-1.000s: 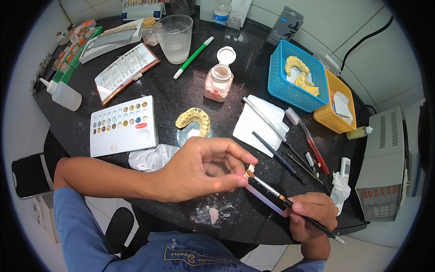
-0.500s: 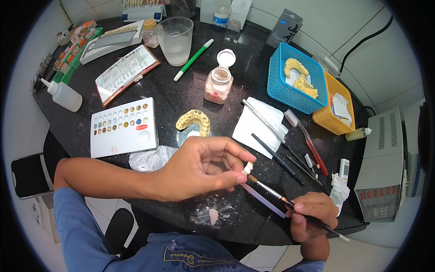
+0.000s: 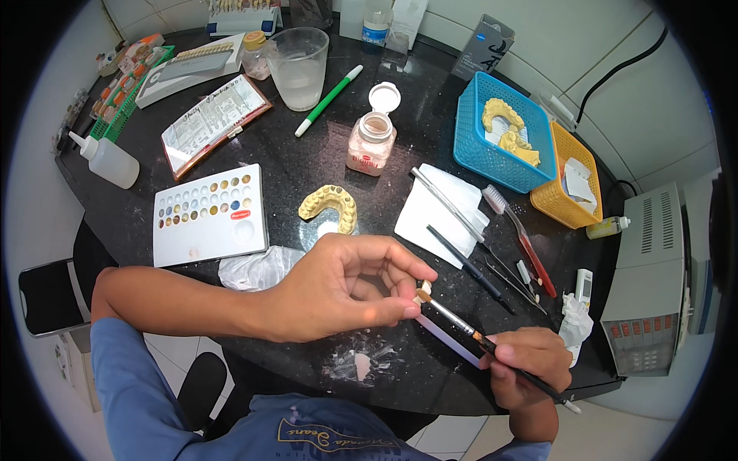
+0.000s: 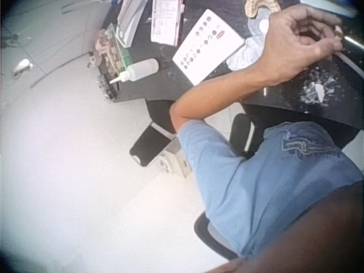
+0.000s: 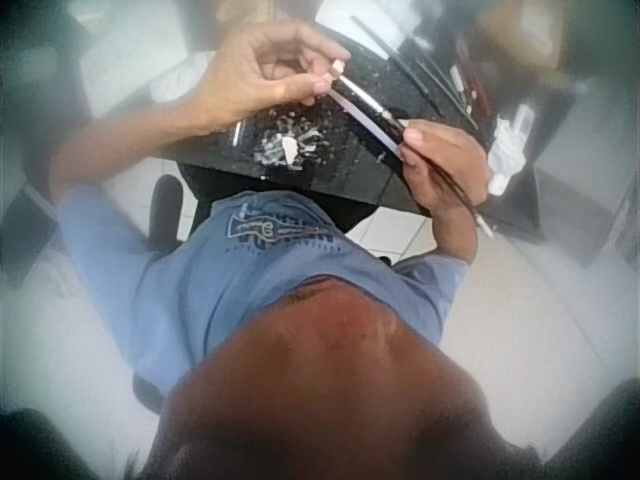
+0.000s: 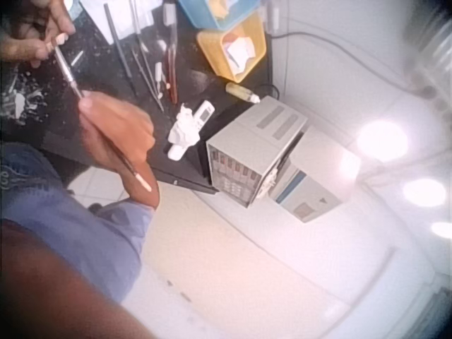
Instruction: The person paints a small dental prosthesis using a fine brush and a pinkish liquid from a jar. They hold the object in their left hand and apply the substance with their right hand, occasionally switching tools to refine the surface. The workspace contains dental molds, a color palette, and various instruments.
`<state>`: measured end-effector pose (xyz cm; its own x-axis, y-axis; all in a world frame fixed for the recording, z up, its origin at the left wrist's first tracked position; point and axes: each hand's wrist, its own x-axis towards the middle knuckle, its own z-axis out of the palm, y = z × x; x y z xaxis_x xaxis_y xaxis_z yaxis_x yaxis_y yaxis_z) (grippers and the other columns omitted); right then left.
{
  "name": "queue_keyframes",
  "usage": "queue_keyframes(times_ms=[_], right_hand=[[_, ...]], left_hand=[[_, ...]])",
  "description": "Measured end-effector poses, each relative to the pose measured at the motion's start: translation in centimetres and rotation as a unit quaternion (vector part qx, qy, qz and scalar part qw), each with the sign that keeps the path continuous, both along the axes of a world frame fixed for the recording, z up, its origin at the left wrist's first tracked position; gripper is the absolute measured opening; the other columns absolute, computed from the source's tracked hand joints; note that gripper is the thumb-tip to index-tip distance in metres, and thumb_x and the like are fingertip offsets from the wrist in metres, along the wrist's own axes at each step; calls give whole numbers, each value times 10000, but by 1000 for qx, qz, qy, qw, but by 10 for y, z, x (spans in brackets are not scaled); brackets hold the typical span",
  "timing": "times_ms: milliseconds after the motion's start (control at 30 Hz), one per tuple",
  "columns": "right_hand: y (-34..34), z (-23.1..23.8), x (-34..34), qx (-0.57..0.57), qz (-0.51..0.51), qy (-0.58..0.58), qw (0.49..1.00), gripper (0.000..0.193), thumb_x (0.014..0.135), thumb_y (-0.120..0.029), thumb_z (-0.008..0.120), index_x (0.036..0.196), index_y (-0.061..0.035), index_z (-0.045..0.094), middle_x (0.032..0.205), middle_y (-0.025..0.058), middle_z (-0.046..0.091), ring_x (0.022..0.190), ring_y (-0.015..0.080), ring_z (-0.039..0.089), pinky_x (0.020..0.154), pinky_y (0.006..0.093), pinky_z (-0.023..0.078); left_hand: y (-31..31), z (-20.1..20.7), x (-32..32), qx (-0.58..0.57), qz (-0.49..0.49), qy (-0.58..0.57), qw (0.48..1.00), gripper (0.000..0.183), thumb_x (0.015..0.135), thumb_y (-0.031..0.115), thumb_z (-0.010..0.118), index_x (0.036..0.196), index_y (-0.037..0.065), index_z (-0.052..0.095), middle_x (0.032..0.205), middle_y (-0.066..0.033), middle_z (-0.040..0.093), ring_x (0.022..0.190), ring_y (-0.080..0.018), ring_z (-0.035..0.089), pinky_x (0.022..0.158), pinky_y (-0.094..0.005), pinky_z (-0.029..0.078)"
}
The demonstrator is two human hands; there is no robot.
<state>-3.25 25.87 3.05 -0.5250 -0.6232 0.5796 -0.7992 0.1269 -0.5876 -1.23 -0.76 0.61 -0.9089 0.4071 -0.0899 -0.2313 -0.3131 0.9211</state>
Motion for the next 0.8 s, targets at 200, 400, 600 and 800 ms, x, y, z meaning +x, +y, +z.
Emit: queue_keyframes(times_ms=[200,400,600,800], right_hand=[[-1,-1,0,-3,0,-5,1000,158,847,-81,657,969,1,601,810,138,666,536,141,649,511,207,489],[0,-1,0,-4,0,-8,1000,157,847,-75,650,968,7,596,815,138,647,539,140,639,498,208,488],[-2,-3,5,-36,-40,-44,998,166,769,-49,688,928,-31,643,766,115,674,559,159,651,475,225,488],[1,-4,6,-47,-67,-62,995,181,722,-32,697,900,-33,661,732,106,683,558,162,648,467,226,480]], left_hand=[[0,1,0,-3,6,1,1000,324,841,-1,681,1145,-54,581,925,-64,599,844,-70,601,723,-161,548],[-1,2,-1,-3,2,-11,1000,333,836,-4,682,1148,-55,579,928,-69,598,832,-72,610,723,-159,549],[-1,3,-1,-1,5,-19,1000,336,837,-16,672,1156,-58,574,928,-68,594,833,-80,622,728,-160,552],[-2,2,-1,6,8,-20,1000,344,833,-27,668,1161,-60,570,926,-68,585,838,-83,618,730,-167,558]])
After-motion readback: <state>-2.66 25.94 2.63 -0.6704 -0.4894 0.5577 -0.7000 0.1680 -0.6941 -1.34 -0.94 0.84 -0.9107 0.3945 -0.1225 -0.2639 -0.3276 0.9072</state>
